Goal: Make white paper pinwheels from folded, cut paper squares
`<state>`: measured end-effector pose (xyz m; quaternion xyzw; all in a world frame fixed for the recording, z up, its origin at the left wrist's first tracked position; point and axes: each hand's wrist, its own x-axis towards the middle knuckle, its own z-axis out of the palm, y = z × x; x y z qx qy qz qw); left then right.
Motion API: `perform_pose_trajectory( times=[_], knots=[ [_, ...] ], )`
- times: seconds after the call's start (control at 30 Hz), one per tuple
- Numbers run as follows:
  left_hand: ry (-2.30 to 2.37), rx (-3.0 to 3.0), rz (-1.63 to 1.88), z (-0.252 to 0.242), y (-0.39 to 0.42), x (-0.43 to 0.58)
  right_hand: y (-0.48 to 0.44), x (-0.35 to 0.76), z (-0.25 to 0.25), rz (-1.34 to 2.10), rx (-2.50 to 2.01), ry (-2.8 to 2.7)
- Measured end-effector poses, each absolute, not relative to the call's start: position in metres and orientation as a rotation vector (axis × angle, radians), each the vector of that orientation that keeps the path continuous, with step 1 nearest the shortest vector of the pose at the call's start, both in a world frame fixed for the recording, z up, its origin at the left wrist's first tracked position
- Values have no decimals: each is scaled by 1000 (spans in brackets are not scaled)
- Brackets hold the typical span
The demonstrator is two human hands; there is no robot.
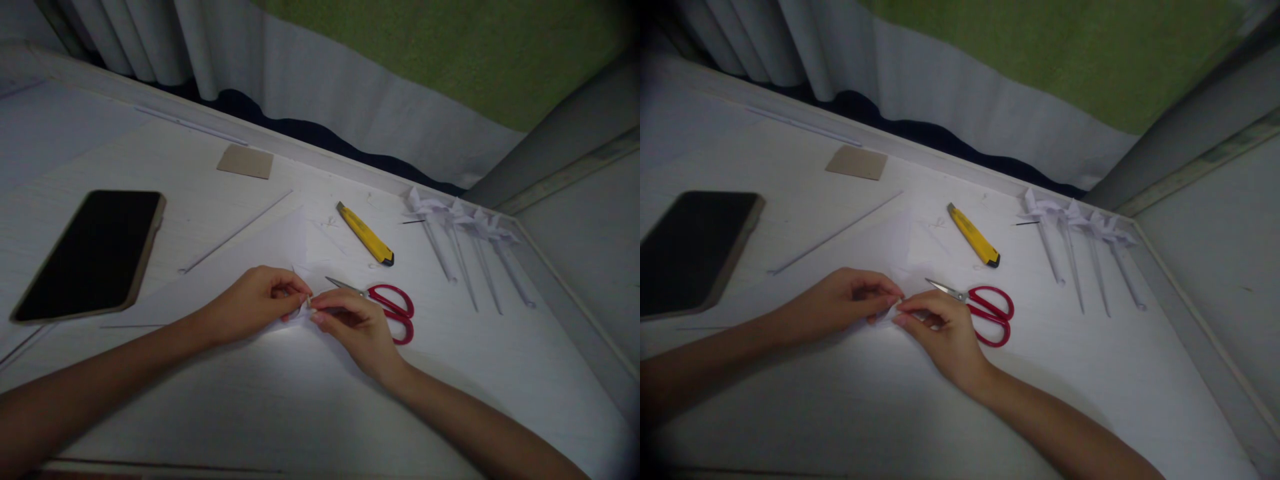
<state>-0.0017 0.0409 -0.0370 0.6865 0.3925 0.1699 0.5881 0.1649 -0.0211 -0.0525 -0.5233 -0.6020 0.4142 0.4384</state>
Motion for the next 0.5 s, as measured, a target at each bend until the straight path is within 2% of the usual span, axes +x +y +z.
perform_pose_trajectory(
  times=[0.5],
  knots=[
    [939, 1750, 423, -38, 36, -3, -22, 163, -55, 1153, -1332, -1385]
  ],
)
